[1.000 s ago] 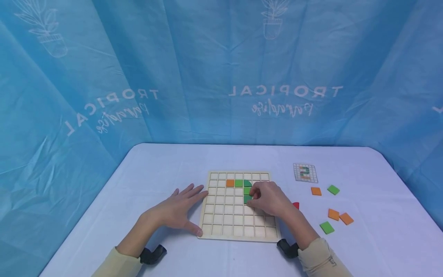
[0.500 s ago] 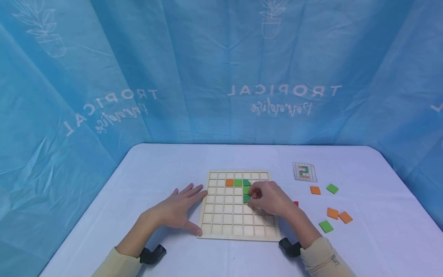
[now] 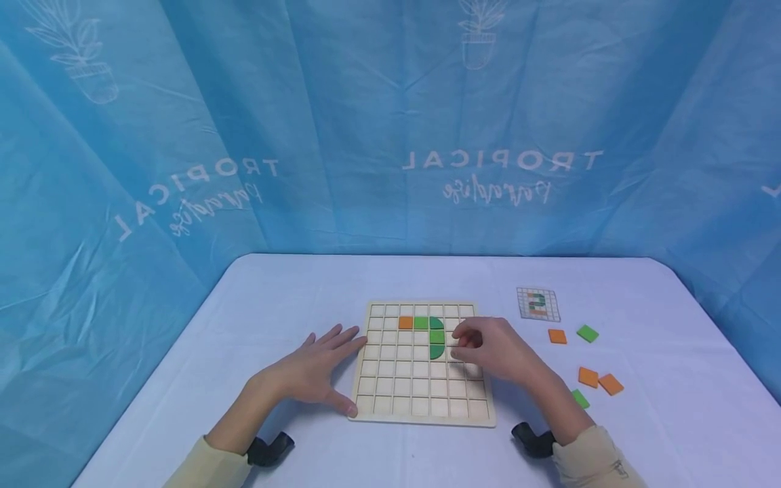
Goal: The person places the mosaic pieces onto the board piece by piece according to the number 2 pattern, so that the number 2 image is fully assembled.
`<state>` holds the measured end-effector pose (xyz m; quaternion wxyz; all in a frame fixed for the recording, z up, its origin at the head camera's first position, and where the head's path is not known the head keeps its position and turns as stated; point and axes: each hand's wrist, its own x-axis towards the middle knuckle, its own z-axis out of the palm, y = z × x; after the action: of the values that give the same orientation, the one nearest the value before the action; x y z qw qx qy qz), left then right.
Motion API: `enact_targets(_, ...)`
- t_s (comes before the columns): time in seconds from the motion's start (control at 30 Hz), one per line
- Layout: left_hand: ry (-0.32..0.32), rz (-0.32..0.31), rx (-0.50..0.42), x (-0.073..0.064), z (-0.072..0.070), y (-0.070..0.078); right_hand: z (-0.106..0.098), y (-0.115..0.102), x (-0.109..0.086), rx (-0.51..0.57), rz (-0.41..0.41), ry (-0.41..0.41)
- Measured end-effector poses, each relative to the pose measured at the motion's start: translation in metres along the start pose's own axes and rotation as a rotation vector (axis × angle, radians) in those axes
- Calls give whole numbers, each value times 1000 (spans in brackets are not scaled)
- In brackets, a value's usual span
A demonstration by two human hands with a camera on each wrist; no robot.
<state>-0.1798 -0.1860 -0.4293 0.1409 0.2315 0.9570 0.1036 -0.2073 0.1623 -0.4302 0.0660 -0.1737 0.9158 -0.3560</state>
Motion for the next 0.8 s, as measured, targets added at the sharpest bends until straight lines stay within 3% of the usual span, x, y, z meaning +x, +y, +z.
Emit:
enact_targets(0.4, -5, -8, 6, -1, 0, 0, -33, 20, -27, 16, -37, 36)
enact_targets(0.8, -24, -9, -10, 1, -1, 0, -61, 38, -52, -53, 59, 72)
